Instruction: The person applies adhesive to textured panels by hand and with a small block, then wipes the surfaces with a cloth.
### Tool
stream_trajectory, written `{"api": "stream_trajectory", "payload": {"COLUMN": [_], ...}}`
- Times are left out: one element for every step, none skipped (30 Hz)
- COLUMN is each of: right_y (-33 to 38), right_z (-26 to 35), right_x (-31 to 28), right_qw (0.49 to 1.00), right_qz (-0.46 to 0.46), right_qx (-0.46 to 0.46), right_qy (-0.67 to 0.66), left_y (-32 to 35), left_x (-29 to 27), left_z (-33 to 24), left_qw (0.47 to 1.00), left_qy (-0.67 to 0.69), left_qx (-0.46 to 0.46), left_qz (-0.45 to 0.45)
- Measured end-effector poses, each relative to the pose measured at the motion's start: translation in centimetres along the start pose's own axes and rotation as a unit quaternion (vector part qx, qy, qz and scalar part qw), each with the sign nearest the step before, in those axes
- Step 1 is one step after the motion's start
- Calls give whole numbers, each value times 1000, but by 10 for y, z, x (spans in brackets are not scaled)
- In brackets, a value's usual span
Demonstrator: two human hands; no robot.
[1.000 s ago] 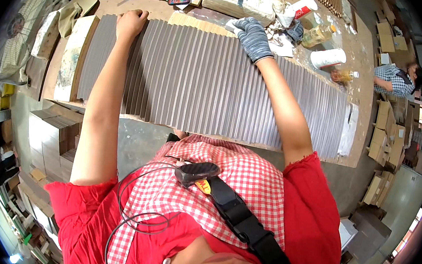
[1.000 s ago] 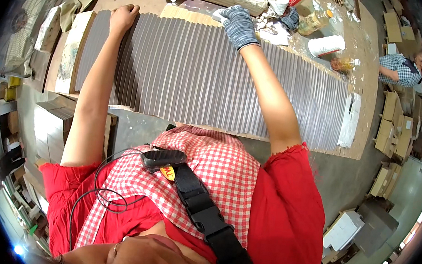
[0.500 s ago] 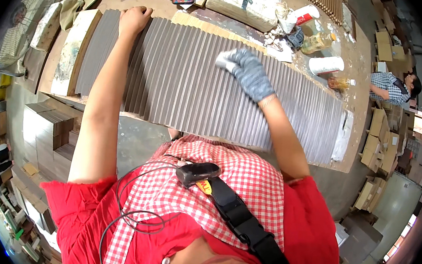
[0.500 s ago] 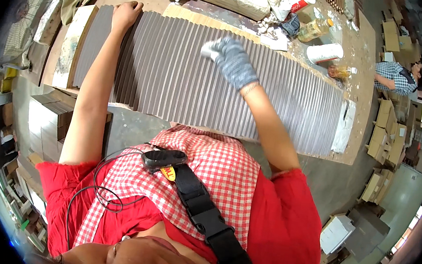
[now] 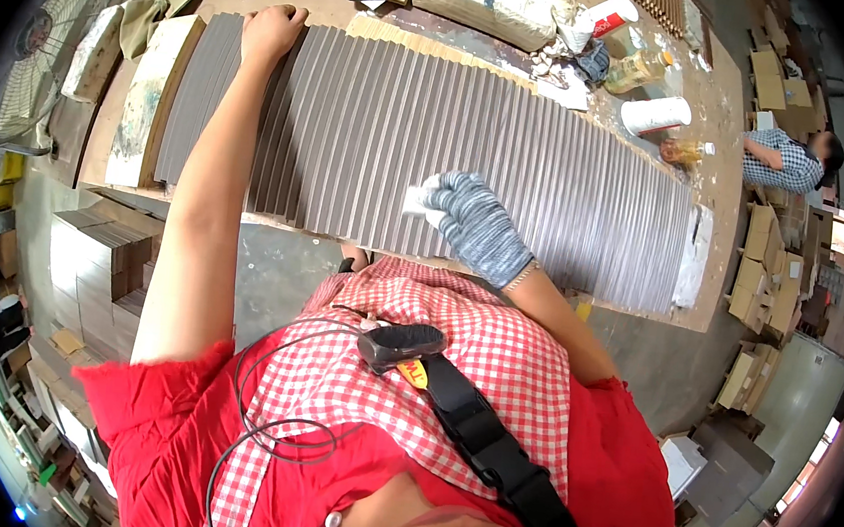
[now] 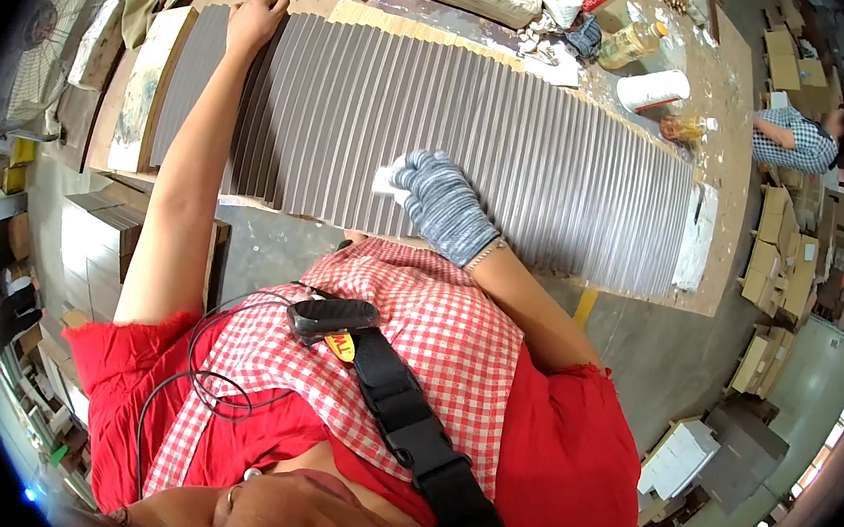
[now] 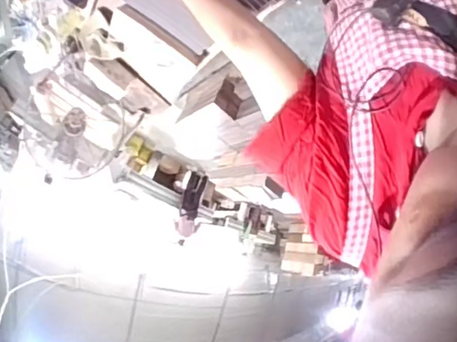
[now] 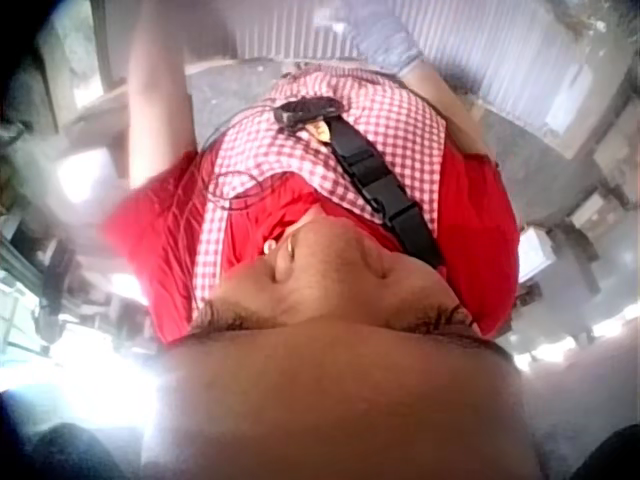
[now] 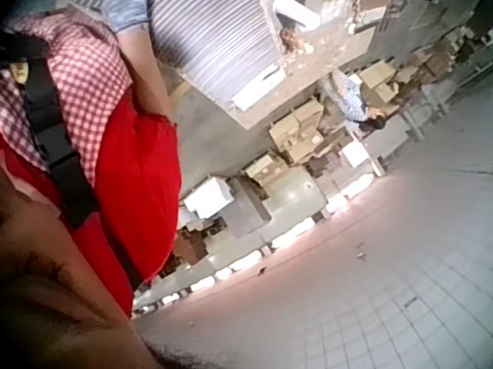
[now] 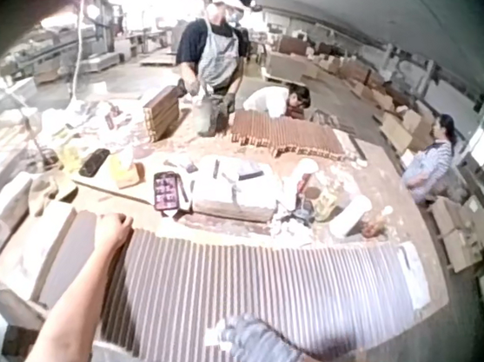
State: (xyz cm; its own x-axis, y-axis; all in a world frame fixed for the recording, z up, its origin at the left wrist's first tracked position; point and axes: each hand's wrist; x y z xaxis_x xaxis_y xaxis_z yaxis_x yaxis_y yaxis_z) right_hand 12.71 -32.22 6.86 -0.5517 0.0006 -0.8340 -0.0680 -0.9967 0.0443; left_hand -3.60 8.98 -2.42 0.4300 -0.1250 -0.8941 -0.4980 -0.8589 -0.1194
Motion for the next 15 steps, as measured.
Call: {"api": "stream_trajectory", "payload": {"right_y": [3, 0, -9, -25, -37, -49, -54, -51, -43, -35, -18, 3, 21, 39, 53], "right_z": [3, -7, -19, -15, -24, -34, -36, -34, -30, -24, -13, 0, 12, 13, 11], "right_x": [-9, -9, -8, -24, -23, -19, -16, -9, 1, 8, 12, 14, 15, 26, 38], "right_qw": [998, 996, 993, 990, 992, 993, 991, 987, 981, 974, 977, 979, 979, 989, 995], "right_qz": [10, -11, -32, -88, -101, -116, -127, -145, -162, -174, -141, -107, -74, -53, -32], "right_qx": [-63, -74, -84, -96, -56, -15, 24, 7, -10, -29, -24, -21, -17, -30, -44], "right_qy": [27, 54, 81, 46, 42, 35, 28, 67, 106, 144, 158, 173, 190, 136, 80], "left_y": [3, 1, 0, -1, -4, -7, -8, -9, -10, -8, -6, -5, -5, -7, -8], "left_x": [-2, -1, 1, 1, 1, 0, -1, -2, -4, -4, -2, 0, 1, 1, 2], "left_z": [7, 7, 8, 11, 8, 6, 4, 3, 2, 3, 6, 10, 12, 9, 7], "left_qw": [1000, 1000, 1000, 1000, 1000, 1000, 1000, 1000, 1000, 1000, 1000, 1000, 1000, 1000, 1000], "left_qy": [-7, -2, 2, 7, 4, -1, -6, -9, -11, -13, -16, -18, -18, -23, -21], "left_qx": [-5, -2, 0, -1, 2, 6, 7, 3, -1, -9, -6, -4, -1, -8, -3], "left_qz": [-4, -5, -6, -7, -2, 2, 7, 10, 12, 16, 11, 4, -3, 7, 8]}}
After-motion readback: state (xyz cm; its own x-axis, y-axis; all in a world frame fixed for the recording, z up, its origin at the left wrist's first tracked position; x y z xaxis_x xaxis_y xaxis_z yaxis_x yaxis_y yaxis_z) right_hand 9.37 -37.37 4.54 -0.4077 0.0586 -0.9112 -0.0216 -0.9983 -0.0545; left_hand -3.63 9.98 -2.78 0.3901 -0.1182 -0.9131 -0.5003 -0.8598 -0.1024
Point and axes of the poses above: each hand's wrist, its own y-axis away from the middle knuckle, its own x-axis out of the palm, z = x × y, and after that the axes turned 13 degrees about y, right-handed
